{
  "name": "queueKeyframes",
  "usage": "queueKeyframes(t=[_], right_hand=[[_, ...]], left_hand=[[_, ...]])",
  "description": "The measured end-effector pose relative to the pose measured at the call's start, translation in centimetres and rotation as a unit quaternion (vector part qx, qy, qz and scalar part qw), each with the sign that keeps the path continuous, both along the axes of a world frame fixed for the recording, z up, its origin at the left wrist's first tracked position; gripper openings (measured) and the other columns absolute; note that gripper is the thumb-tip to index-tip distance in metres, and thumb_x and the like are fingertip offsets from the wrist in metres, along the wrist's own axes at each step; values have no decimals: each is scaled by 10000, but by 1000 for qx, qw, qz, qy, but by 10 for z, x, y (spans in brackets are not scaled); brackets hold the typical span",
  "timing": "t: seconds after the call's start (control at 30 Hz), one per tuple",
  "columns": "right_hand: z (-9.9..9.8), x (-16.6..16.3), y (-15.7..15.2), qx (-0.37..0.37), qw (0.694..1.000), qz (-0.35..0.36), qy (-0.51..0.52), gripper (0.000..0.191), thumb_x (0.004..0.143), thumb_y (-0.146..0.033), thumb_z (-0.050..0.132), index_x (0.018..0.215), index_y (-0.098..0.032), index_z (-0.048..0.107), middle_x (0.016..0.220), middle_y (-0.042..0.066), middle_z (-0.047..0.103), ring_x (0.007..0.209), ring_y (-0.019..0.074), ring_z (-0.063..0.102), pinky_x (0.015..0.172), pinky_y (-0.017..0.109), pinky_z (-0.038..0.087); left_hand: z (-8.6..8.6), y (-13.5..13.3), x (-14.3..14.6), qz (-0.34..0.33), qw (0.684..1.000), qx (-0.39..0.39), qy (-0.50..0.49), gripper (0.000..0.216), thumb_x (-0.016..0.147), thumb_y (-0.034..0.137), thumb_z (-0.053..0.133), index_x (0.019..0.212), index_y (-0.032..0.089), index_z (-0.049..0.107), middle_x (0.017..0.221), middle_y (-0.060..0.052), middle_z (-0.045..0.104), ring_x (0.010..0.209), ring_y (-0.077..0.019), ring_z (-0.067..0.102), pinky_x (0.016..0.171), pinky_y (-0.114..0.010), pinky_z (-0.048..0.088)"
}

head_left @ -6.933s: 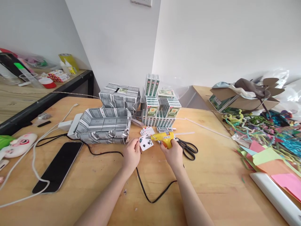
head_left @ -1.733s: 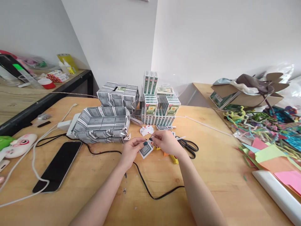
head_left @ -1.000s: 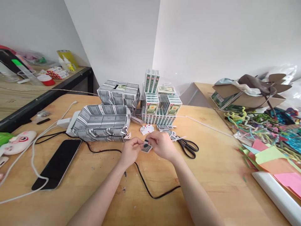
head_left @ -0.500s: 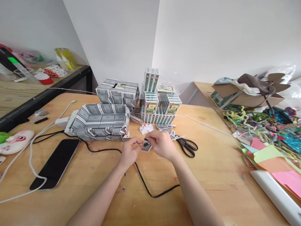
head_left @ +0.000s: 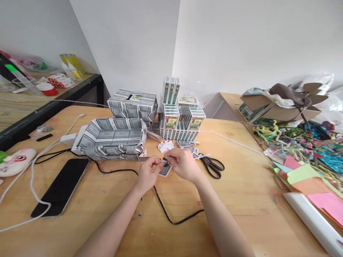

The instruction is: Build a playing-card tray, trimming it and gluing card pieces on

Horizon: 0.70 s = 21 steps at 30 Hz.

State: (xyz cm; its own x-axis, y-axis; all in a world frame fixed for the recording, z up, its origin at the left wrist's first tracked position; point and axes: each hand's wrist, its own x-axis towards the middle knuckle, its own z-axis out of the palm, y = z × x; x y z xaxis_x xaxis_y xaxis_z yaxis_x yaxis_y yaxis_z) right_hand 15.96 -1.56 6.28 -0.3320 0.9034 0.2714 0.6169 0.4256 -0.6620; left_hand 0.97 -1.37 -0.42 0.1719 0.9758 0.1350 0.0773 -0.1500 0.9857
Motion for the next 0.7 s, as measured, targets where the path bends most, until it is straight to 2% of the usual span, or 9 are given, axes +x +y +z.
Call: queueKeyframes(t=[0.17,0.33,0.53,0.7], right_hand=[[0,2,1,11,1000,-5,7,212,764,-77,450,696,-183,621,716,13,646,665,116,550,629,206,370],[0,8,3,18,1000,-21,13,185,763,-88,481,693,-177,627,710,14,653,656,112,559,622,196,374],[1,9,3,17,999,-28,15,172,767,-103,488,700,-175,629,678,9,642,630,110,551,615,195,373],[1,7,3,5,999,-25,30,168,769,-121,488,674,-166,619,653,1,622,611,98,526,602,188,365]], left_hand=[[-4,-1,2,18,1000,22,0,186,748,268,592,628,159,500,647,23,540,647,-109,496,611,-211,388],[-6,0,5,34,999,-3,16,164,732,295,610,670,156,549,644,20,560,640,-116,513,601,-214,390],[-8,0,4,31,999,21,15,227,753,300,579,607,165,471,614,32,500,617,-107,470,584,-211,360],[-6,0,1,40,998,55,19,229,748,273,583,596,168,447,626,27,520,625,-110,483,606,-217,375]])
